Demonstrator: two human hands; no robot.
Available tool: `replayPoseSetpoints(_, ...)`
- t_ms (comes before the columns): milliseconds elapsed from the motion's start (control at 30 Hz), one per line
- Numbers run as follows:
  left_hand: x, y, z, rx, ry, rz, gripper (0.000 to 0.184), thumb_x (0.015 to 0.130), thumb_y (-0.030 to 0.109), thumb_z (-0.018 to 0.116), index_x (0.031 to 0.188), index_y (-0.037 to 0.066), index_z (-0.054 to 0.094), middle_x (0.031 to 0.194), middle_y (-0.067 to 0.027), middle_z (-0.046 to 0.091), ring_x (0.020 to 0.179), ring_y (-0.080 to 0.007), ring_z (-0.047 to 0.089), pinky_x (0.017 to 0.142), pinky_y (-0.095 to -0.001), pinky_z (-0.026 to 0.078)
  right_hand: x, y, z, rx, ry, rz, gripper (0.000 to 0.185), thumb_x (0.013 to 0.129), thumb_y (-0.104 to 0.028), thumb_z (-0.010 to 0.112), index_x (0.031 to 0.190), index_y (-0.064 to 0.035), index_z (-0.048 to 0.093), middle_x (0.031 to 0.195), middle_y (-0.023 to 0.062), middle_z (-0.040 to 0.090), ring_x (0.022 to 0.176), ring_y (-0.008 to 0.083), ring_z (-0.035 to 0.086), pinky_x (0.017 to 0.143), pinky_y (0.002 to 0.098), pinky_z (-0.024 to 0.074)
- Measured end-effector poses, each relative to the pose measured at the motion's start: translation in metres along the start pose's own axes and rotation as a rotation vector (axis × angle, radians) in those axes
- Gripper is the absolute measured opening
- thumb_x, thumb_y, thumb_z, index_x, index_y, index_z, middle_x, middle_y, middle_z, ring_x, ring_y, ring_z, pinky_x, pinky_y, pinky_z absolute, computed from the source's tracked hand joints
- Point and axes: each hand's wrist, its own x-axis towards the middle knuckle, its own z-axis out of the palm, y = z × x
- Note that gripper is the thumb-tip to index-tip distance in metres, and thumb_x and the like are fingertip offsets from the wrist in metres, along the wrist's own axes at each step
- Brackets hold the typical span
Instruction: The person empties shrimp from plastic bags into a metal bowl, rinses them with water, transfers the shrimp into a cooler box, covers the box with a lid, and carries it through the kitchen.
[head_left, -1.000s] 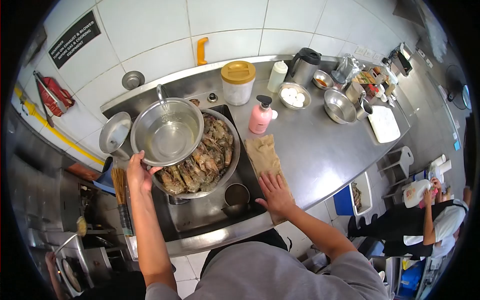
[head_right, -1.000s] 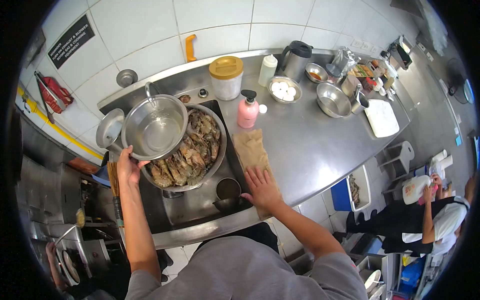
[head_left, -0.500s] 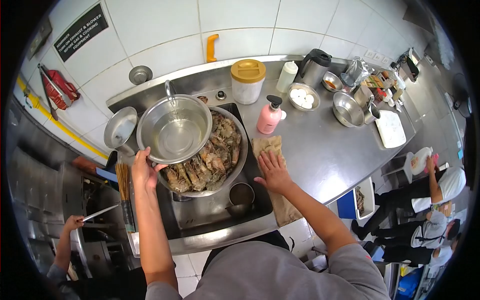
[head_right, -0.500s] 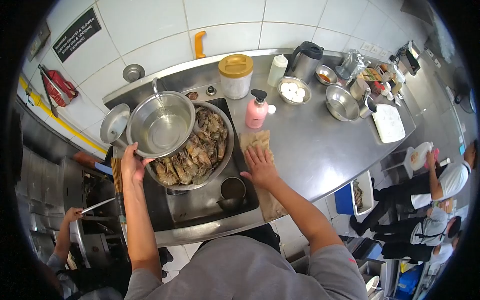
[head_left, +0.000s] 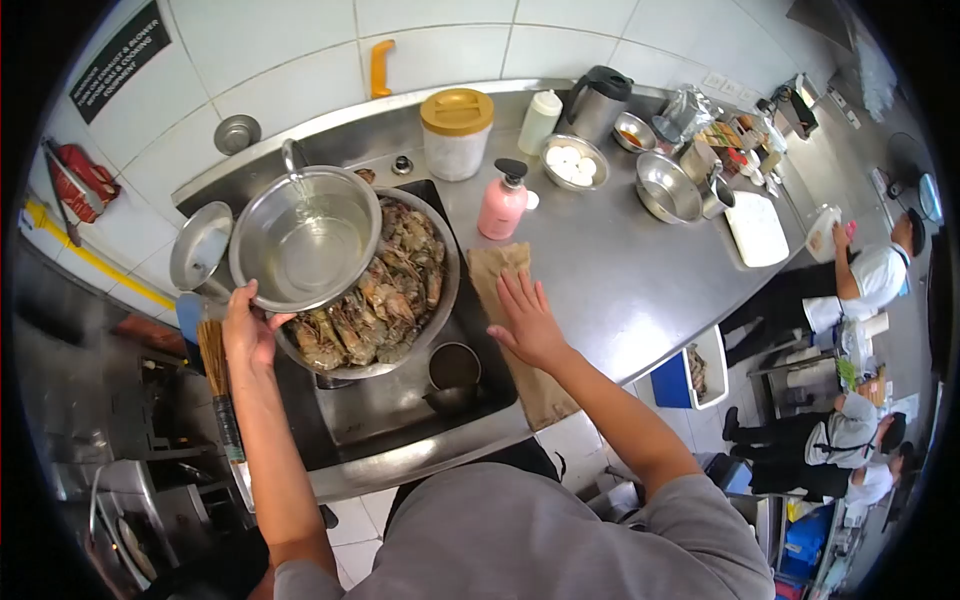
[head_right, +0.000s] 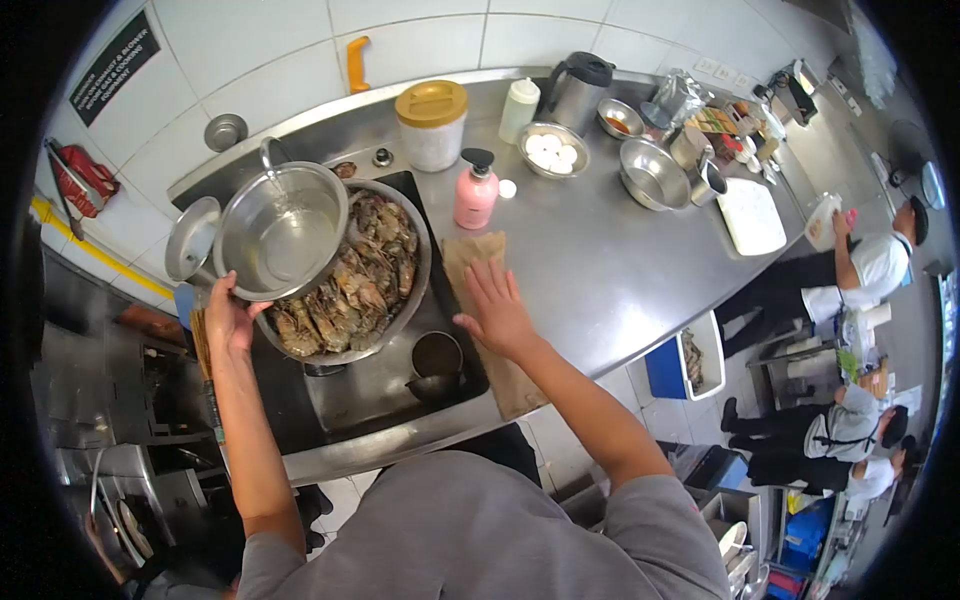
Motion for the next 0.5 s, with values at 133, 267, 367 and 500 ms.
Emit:
replayPoseSetpoints(133,0.007,-0.001,-0.009,0.010,-0.046,-0.031,0.037,0.089,0.024,0.061,0.117,0.001,0.053,0.116,-0.0124,0.057,0.107,-0.0262,0.060,0.066,-0.0408,0.063,-0.066,0.033,-0.043,0.071,-0.192,-0.045,0.107,0.072,-0.057,0.072,0.151,-0.0032,0.023,0.159,0.0161,0.016,0.147,0.0392,0.007,0.118,0.0544,0.0106)
replayPoseSetpoints(267,0.006,-0.001,-0.003,0.020,0.000,-0.023,0.037,0.089,0.024,0.061,0.116,0.000,0.054,0.116,-0.0118,0.056,0.108,-0.0277,0.059,0.065,-0.0414,0.063,-0.120,0.062,-0.058,0.031,-0.324,0.065,0.130,0.053,-0.061,0.082,0.152,-0.0043,0.019,0.160,0.0180,0.010,0.147,0.0408,0.005,0.118,0.0544,0.0101)
replayPoseSetpoints(367,0.006,-0.001,-0.007,0.022,-0.012,-0.014,0.036,0.088,0.023,0.062,0.116,0.001,0.054,0.117,-0.0114,0.055,0.108,-0.0287,0.058,0.065,-0.0421,0.063,-0.144,0.060,-0.035,0.026,-0.359,0.137,0.130,0.052,-0.060,0.082,0.152,-0.0052,0.019,0.160,0.0181,0.010,0.147,0.0414,0.005,0.118,0.0547,0.0102)
replayPoseSetpoints(500,0.000,0.002,0.001,0.005,-0.006,-0.023,0.036,0.089,0.023,0.061,0.116,0.001,0.055,0.119,-0.0115,0.055,0.109,-0.0269,0.058,0.064,-0.0412,0.063,-0.134,0.050,-0.042,0.005,-0.355,0.152,0.130,0.052,-0.060,0.082,0.152,-0.0048,0.020,0.160,0.0182,0.011,0.147,0.0413,0.006,0.118,0.0547,0.0102)
